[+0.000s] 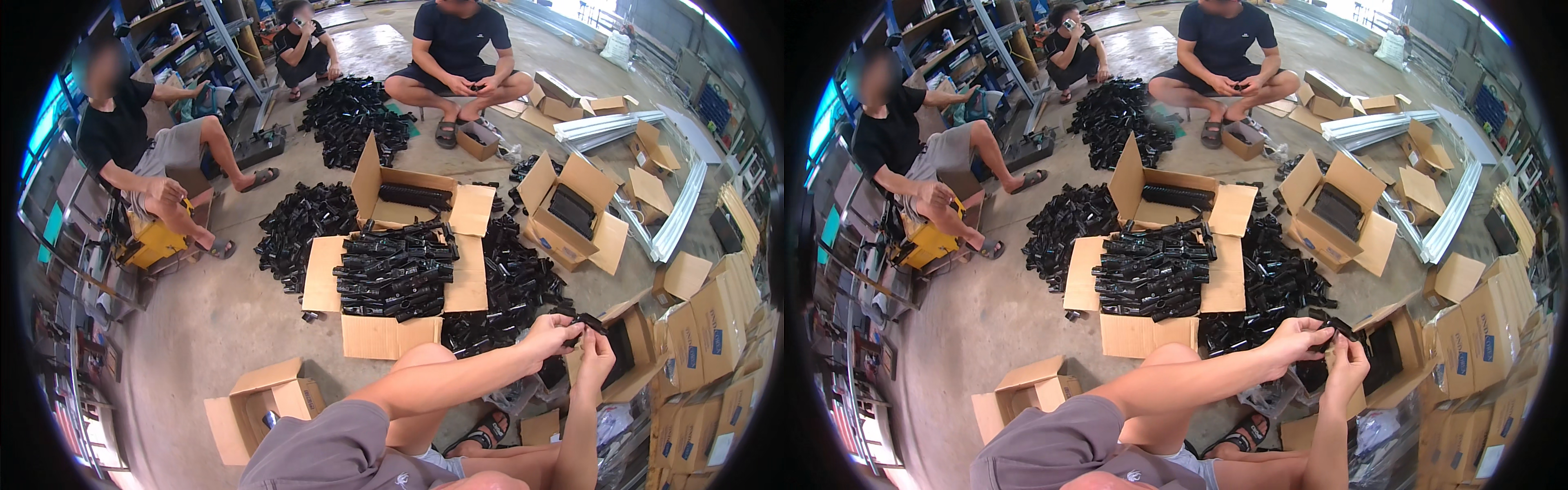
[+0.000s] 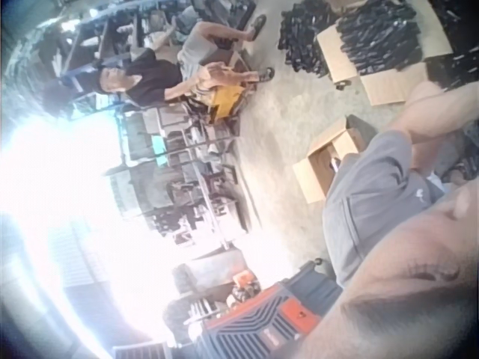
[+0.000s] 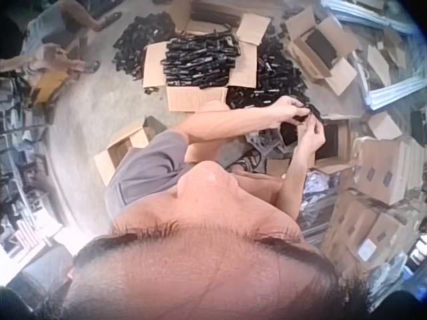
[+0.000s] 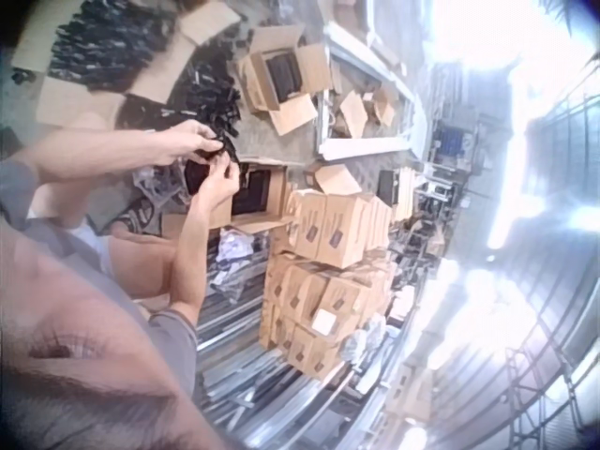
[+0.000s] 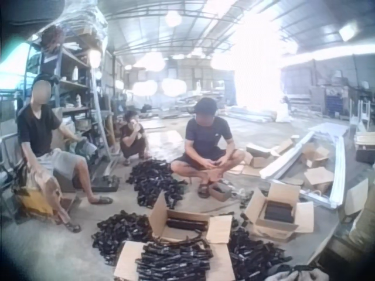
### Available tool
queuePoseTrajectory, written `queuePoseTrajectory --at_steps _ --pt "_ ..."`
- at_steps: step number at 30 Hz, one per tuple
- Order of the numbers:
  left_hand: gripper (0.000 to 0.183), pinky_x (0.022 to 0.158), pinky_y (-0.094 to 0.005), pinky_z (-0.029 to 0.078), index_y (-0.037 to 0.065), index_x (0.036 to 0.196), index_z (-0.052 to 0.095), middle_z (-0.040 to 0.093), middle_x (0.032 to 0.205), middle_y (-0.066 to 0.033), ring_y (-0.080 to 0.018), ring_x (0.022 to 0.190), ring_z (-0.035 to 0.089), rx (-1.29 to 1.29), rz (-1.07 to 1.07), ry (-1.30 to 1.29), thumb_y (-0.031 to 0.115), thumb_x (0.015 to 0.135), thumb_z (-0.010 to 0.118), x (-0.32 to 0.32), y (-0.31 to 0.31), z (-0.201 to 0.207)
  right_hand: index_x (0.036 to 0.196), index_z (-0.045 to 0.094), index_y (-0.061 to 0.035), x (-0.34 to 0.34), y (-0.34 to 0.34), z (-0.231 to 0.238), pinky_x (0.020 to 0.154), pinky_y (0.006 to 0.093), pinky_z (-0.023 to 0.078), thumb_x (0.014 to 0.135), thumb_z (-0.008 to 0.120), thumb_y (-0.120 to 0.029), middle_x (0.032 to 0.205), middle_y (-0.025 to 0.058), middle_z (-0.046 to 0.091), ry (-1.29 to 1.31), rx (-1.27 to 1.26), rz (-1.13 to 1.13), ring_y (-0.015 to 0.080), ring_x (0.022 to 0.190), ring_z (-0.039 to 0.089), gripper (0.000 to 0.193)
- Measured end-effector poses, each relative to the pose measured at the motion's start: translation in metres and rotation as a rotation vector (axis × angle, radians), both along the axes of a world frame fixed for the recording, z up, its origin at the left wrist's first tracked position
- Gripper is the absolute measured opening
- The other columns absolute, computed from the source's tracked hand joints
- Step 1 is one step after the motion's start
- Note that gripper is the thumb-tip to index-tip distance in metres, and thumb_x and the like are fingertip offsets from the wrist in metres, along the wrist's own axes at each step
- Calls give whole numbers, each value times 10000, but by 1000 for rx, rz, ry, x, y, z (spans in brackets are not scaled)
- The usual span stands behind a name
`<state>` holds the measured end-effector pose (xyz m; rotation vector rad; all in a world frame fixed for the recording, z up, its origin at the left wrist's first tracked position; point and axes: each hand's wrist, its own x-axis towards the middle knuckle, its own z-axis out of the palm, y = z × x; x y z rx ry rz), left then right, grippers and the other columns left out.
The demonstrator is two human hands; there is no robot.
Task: The person sorts through black plastic T-shaped pipe connectors from a central box, picking them up one by one to check them and then placing them into smaller adjacent boxes or clear bags on the floor.
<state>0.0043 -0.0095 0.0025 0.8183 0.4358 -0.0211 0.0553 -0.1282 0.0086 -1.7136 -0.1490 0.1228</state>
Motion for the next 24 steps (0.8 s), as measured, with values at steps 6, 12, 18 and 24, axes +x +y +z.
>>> queuePoseTrajectory --at_steps 6,12,18,24 --pt "217 829 -303 527 88 1062 643 636 989 31 -78 917 590 -43 189 -32 263 941 686 5 18 -1 775 645 24 50 -17 -109 532 367 451 915 617 -229 643 99 632 59 -601 387 204 565 601 290" --pt "210 752 -259 544 124 1058 633 638 985 45 -63 901 584 -132 295 47 298 949 674 9 33 3 1124 719 -57 27 -23 -252 985 429 497 815 653 -221 1207 214 652 79 -1572 1038 350 1139 633 356" --pt "230 847 -255 566 26 1164 561 641 1058 -35 -124 956 634 -153 317 -36 104 958 628 12 45 -6 1114 686 4 -39 -20 -320 976 438 502 843 706 -326 1248 236 630 212 -1348 564 364 1158 621 427" --pt "298 873 -264 565 -17 1204 523 634 1109 -90 -152 975 648 -118 302 -53 -16 919 609 1 61 -5 1117 654 -37 -66 -4 -329 906 470 530 909 639 -273 1150 199 682 283 -1245 326 368 1092 651 314"
